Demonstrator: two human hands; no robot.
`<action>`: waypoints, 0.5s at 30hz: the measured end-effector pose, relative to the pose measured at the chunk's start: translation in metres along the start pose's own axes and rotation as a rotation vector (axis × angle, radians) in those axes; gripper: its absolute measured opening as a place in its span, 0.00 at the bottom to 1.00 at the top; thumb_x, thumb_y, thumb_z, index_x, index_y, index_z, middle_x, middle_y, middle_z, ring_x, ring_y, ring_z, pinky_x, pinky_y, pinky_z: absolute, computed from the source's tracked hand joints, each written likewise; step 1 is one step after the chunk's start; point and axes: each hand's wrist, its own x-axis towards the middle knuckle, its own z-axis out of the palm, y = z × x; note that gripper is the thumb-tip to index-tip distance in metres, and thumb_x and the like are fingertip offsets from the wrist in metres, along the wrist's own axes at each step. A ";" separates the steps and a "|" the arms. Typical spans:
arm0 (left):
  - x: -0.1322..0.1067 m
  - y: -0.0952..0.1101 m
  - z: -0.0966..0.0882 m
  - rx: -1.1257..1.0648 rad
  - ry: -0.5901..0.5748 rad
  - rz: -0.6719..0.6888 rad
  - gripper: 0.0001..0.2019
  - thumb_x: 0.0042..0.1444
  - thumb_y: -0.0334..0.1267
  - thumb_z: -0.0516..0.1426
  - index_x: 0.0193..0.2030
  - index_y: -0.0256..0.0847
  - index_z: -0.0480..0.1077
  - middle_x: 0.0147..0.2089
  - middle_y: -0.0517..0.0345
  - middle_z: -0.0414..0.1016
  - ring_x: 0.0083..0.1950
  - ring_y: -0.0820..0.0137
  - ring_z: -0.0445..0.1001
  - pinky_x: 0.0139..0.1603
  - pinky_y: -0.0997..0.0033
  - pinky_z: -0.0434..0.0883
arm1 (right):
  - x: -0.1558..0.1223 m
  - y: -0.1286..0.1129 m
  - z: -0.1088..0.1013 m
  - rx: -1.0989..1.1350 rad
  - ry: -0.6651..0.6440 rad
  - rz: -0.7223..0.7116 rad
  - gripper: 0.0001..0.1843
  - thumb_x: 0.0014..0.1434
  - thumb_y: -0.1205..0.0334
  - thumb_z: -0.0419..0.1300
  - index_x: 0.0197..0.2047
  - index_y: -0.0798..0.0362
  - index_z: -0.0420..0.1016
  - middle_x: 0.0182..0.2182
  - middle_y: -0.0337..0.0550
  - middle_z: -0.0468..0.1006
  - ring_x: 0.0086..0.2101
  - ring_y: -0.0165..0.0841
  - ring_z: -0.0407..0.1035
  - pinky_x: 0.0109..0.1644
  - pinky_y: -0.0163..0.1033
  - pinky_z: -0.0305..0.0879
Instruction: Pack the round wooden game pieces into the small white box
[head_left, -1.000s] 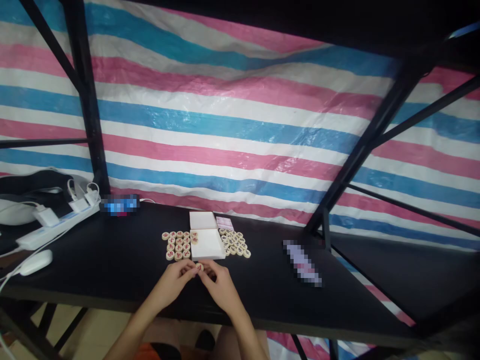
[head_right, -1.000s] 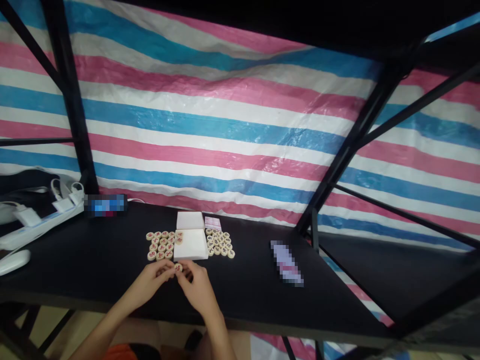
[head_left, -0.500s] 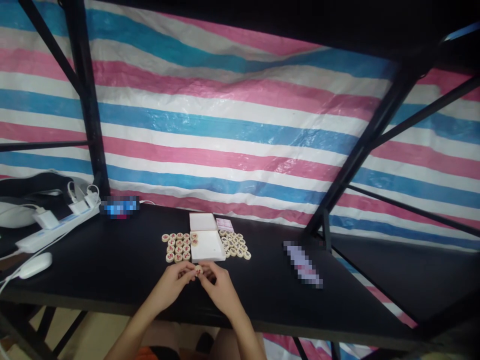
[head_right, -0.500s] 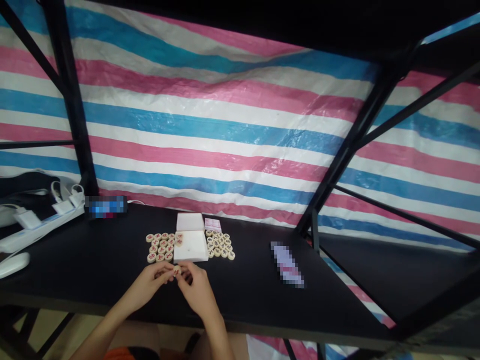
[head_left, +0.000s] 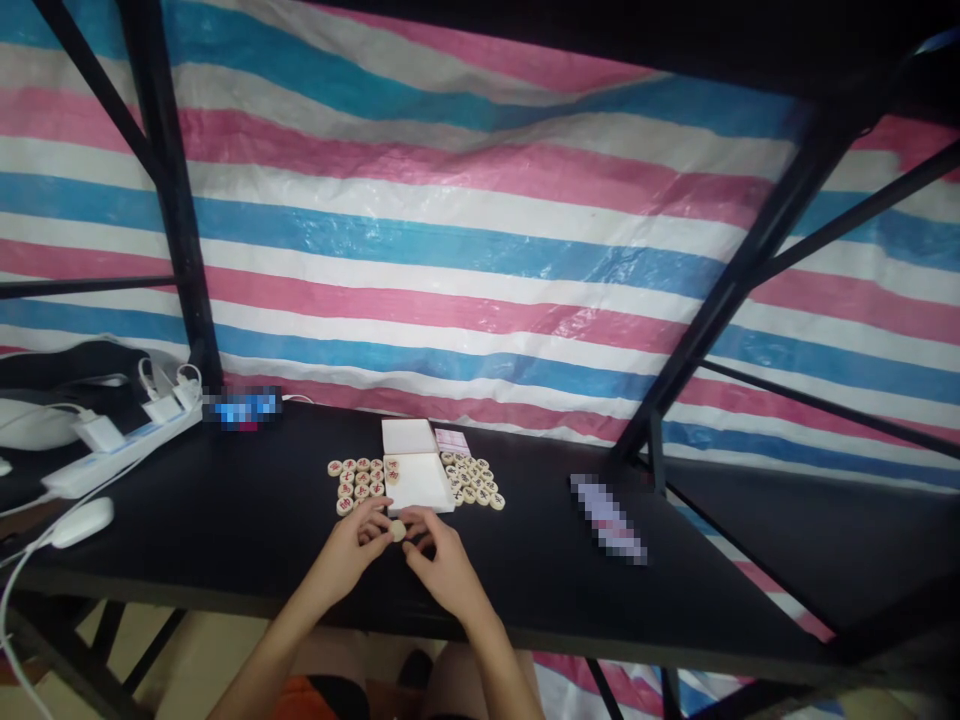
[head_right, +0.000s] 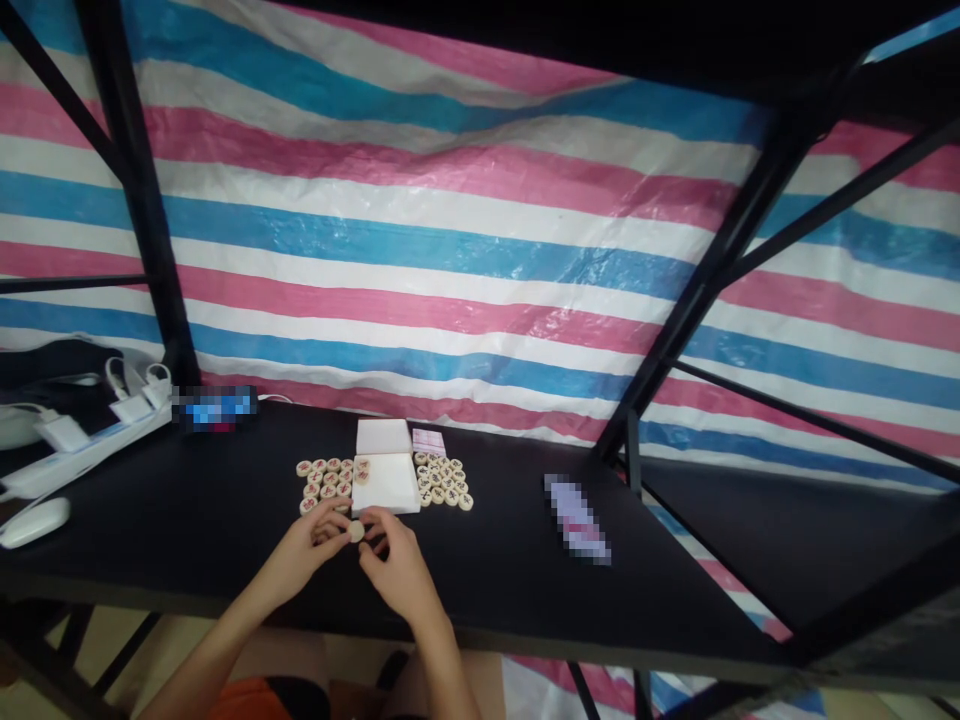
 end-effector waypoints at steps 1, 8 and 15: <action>0.000 0.000 0.000 0.001 0.001 0.000 0.18 0.49 0.41 0.59 0.46 0.38 0.69 0.35 0.55 0.77 0.34 0.68 0.73 0.37 0.69 0.69 | 0.000 0.000 0.000 -0.002 -0.003 0.005 0.16 0.52 0.70 0.56 0.45 0.51 0.70 0.39 0.42 0.76 0.35 0.32 0.71 0.36 0.34 0.67; -0.001 0.006 0.000 0.116 -0.012 0.072 0.09 0.51 0.42 0.58 0.35 0.38 0.73 0.32 0.56 0.75 0.34 0.67 0.74 0.37 0.71 0.70 | 0.001 0.003 0.000 -0.040 0.013 -0.030 0.05 0.56 0.66 0.58 0.37 0.52 0.74 0.33 0.40 0.76 0.31 0.30 0.70 0.35 0.34 0.66; -0.005 0.016 -0.002 0.234 -0.036 0.127 0.09 0.54 0.42 0.56 0.37 0.41 0.73 0.35 0.56 0.78 0.35 0.68 0.74 0.38 0.72 0.70 | -0.002 -0.003 -0.003 -0.084 0.067 -0.163 0.08 0.56 0.69 0.56 0.38 0.50 0.73 0.39 0.43 0.75 0.39 0.33 0.69 0.41 0.36 0.66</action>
